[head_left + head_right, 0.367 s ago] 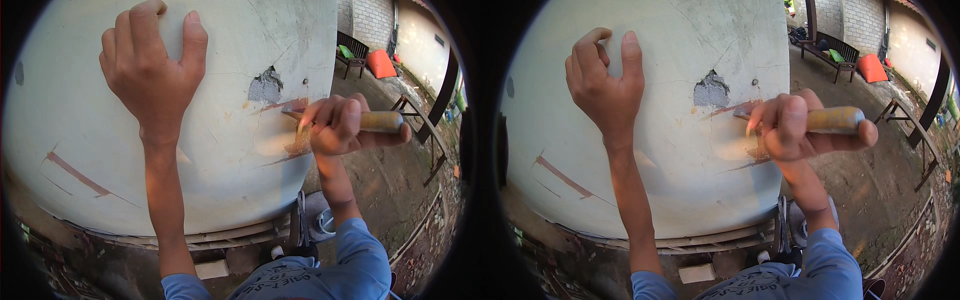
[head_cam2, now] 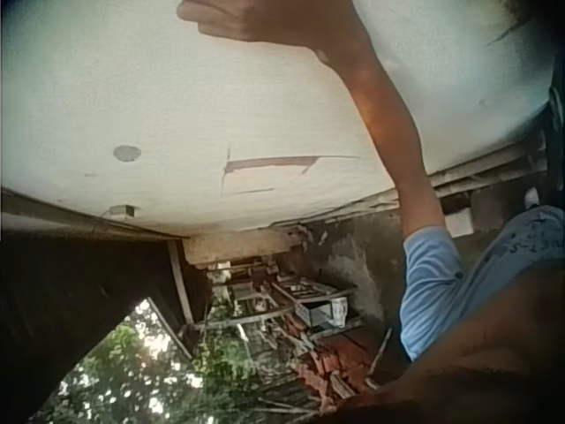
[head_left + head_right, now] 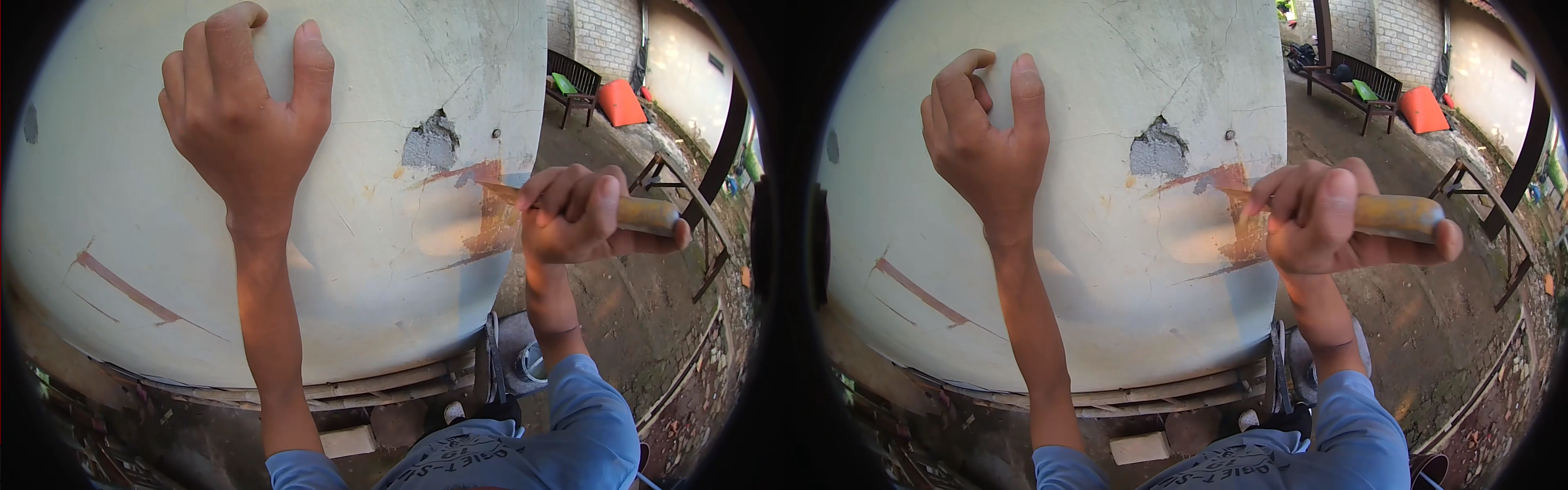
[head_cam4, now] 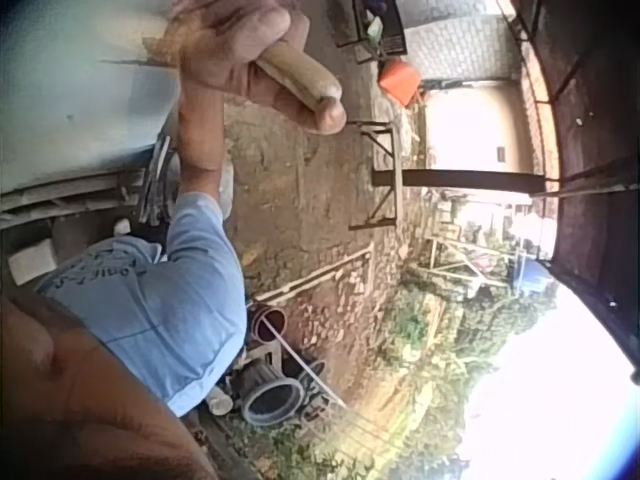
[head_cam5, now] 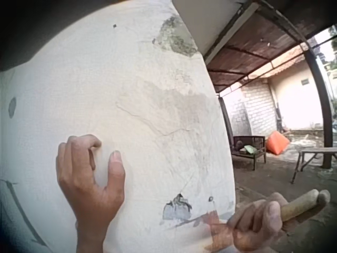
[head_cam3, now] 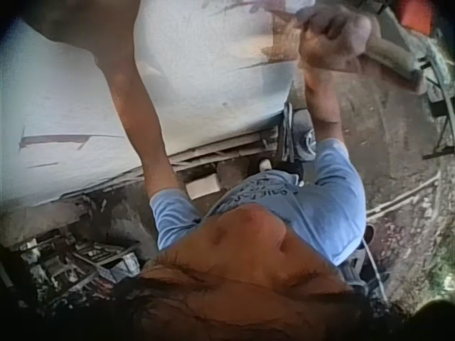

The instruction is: The person scrapes a wall using a putty knife, chips and scrapes the surface with a chisel, and scrapes the area using a metal blade.

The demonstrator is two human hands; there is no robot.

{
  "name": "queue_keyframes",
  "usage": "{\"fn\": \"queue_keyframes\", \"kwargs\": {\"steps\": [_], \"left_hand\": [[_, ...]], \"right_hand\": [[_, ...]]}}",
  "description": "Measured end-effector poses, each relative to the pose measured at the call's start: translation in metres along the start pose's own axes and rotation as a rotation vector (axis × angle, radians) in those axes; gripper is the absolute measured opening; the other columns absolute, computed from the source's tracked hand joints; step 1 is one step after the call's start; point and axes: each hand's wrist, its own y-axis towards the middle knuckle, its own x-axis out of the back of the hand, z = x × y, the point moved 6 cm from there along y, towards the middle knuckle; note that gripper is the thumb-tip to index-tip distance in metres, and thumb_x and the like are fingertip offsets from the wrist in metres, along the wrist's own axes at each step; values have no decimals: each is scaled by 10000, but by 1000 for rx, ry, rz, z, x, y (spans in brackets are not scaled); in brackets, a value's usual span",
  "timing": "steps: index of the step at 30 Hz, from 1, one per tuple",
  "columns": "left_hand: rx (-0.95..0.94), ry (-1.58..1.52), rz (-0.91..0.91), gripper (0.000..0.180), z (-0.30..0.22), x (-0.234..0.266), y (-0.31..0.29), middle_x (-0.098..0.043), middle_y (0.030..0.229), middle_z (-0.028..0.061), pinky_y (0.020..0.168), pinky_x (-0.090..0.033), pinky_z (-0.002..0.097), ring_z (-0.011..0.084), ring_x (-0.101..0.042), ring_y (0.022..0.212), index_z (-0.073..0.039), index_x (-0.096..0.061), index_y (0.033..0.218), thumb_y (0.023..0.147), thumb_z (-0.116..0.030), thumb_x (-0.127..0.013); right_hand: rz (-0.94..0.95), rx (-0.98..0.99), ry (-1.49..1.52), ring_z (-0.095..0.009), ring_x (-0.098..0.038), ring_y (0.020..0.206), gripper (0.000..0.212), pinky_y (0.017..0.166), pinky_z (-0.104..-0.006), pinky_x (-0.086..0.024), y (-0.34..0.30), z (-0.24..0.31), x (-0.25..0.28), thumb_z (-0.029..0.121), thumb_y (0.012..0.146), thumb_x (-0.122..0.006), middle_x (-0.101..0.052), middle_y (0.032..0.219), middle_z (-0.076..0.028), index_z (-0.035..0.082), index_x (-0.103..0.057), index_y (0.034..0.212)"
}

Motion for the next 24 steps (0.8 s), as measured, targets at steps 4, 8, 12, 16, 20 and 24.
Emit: {"fn": "queue_keyframes", "kwargs": {"steps": [4, 8, 12, 16, 20, 24], "left_hand": [[-27, -27, -17, 219, -2, 0, 4, -455, 680, -5, 600, -405, 301, 151, -444, 656, -93, -617, 938, 817, -258, -696], [12, -10, -3, 220, 1, 0, -1, -453, 680, -5, 605, -407, 303, 152, -443, 656, -93, -617, 937, 819, -262, -694], [-20, -38, -10, 222, 1, -2, 1, -450, 679, -8, 610, -408, 306, 154, -443, 661, -94, -615, 933, 819, -267, -694], [4, -27, -10, 222, 2, 0, -1, -447, 680, -8, 610, -409, 306, 154, -443, 661, -95, -615, 933, 817, -266, -696], [-44, -45, -28, 223, 1, -1, -1, -456, 684, -7, 609, -409, 305, 154, -444, 661, -95, -615, 931, 814, -267, -698], [-30, -37, -23, 221, 2, -1, -1, -469, 689, -6, 606, -408, 305, 155, -444, 658, -95, -614, 926, 811, -265, -697]], "right_hand": [[45, 50, 69, -110, -332, 316, 762, 313, -351, -488, -2, 5, 4, 22, 889, -459, -380, 608, -43, 484, -16, 1303], [44, -69, 20, -106, -348, 332, 749, 341, -384, -517, -20, -11, 7, 25, 878, -465, -370, 602, -15, 491, -51, 1291], [67, -162, -153, -107, -363, 333, 767, 342, -366, -535, -15, -14, -6, 26, 869, -464, -379, 633, -13, 574, -71, 1236], [9, -5, 180, -104, -337, 324, 818, 318, -360, -518, -11, -12, 11, 7, 862, -455, -380, 632, -11, 547, -29, 1304], [-122, -129, -106, -116, -321, 311, 755, 291, -371, -483, -20, -17, -8, 50, 862, -457, -332, 560, -16, 495, -107, 1361], [-132, -101, 443, -115, -295, 303, 644, 294, -353, -479, -3, -17, 21, 68, 857, -454, -293, 537, -15, 432, -191, 1319]]}}
